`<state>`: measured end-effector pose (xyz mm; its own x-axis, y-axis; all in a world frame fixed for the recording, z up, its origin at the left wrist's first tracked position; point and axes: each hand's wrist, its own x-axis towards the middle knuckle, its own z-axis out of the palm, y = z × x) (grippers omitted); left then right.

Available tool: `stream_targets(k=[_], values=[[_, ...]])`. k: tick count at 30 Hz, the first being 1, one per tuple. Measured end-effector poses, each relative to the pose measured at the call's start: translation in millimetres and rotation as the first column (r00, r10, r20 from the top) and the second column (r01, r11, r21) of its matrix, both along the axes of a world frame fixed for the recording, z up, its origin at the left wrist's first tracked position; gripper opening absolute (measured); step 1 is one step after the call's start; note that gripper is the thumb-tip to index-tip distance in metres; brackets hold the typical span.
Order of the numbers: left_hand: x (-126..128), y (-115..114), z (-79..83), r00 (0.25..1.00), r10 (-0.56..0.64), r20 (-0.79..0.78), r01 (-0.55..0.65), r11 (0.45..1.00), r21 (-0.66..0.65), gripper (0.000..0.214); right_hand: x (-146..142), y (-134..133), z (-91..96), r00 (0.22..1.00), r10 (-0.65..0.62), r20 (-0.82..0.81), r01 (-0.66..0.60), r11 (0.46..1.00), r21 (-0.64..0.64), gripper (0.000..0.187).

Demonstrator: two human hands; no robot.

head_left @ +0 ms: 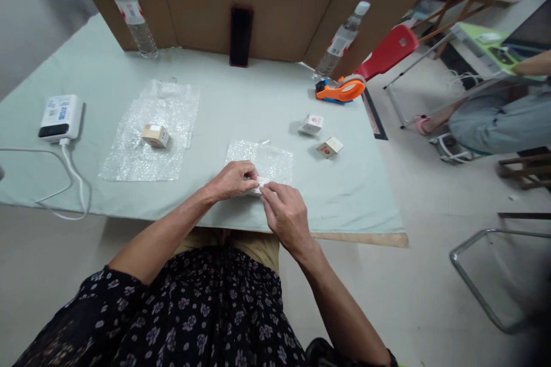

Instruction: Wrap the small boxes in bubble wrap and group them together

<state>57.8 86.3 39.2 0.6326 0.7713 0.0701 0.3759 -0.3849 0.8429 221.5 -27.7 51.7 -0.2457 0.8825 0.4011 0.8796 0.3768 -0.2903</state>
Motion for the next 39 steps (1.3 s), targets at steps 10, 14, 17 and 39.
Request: stream_targets(k=[10,14,17,39], values=[[-43.0,-19.9,7.7,0.977,0.179,-0.117,-0.181,0.983,-0.009,0.038,-0.4,23.6,-9.2,0.984,0.013,0.18,-0.006,0.999,-0.041,0.018],[-43.1,-20.2,-4.3,0.952,0.272,-0.144,-0.283,0.957,-0.063,0.028,-0.7,28.1,-5.7,0.98,0.028,0.199,-0.013,0.997,-0.078,0.016],[-39.3,-18.0,-13.1,0.921,0.334,-0.2,-0.328,0.943,0.062,0.027,-1.1,28.8,-5.3,0.972,0.031,0.231,-0.015,0.997,-0.072,0.016],[-9.1,-20.4,3.2,0.884,0.448,-0.13,-0.466,0.834,-0.295,0.014,-1.6,30.5,0.5,0.892,0.122,0.435,-0.098,0.992,-0.077,0.023]])
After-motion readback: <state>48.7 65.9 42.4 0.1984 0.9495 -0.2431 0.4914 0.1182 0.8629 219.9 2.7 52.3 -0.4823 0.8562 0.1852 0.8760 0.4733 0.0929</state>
